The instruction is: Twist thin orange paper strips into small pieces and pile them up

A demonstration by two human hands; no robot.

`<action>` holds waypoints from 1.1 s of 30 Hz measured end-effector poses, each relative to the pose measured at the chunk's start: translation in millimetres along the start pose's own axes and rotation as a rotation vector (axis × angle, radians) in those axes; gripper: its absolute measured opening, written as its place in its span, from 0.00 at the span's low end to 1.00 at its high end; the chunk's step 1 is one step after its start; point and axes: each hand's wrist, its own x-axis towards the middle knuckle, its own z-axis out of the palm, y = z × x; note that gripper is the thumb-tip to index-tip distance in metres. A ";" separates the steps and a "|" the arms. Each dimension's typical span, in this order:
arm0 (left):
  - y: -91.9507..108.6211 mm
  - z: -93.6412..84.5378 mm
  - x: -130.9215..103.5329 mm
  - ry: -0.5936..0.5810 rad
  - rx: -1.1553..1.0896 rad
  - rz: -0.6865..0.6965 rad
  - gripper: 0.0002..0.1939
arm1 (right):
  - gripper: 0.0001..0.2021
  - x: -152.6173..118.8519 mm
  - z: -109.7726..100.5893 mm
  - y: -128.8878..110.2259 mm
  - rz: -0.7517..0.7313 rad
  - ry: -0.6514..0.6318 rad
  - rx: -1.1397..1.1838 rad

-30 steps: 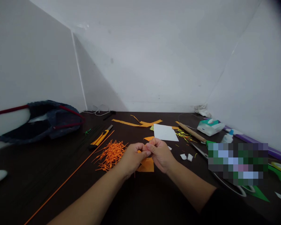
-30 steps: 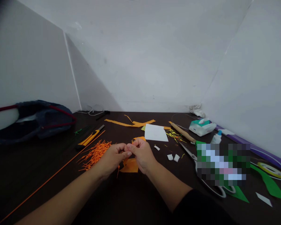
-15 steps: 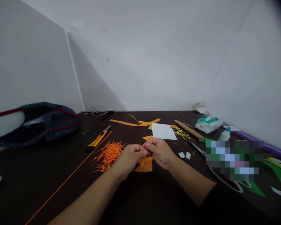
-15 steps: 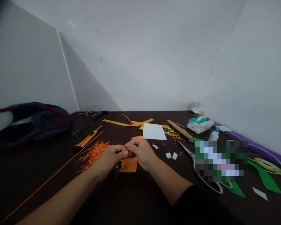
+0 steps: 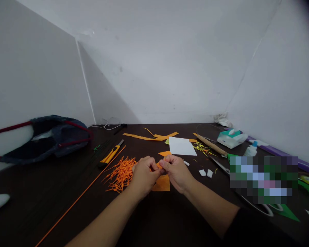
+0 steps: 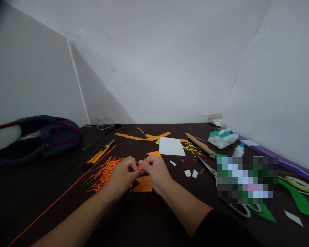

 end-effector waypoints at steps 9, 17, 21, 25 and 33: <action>-4.8 -0.3 1.7 -0.010 0.048 -0.106 0.15 | 0.07 1.6 -0.8 -1.2 0.049 0.029 -0.012; -10.2 -10.8 3.5 -0.402 -0.539 -0.071 0.15 | 0.11 3.4 -3.7 -8.0 -0.012 -0.054 -0.025; -12.5 -6.7 1.4 -0.390 -0.586 -0.093 0.12 | 0.10 3.0 -2.9 -6.4 0.012 -0.081 -0.024; -15.1 -2.5 1.1 -0.270 -0.488 -0.145 0.10 | 0.10 3.1 -2.1 -2.7 0.004 -0.042 -0.027; -13.2 2.3 3.4 -0.032 -0.128 -0.062 0.12 | 0.12 3.4 1.5 7.0 0.018 0.058 -0.094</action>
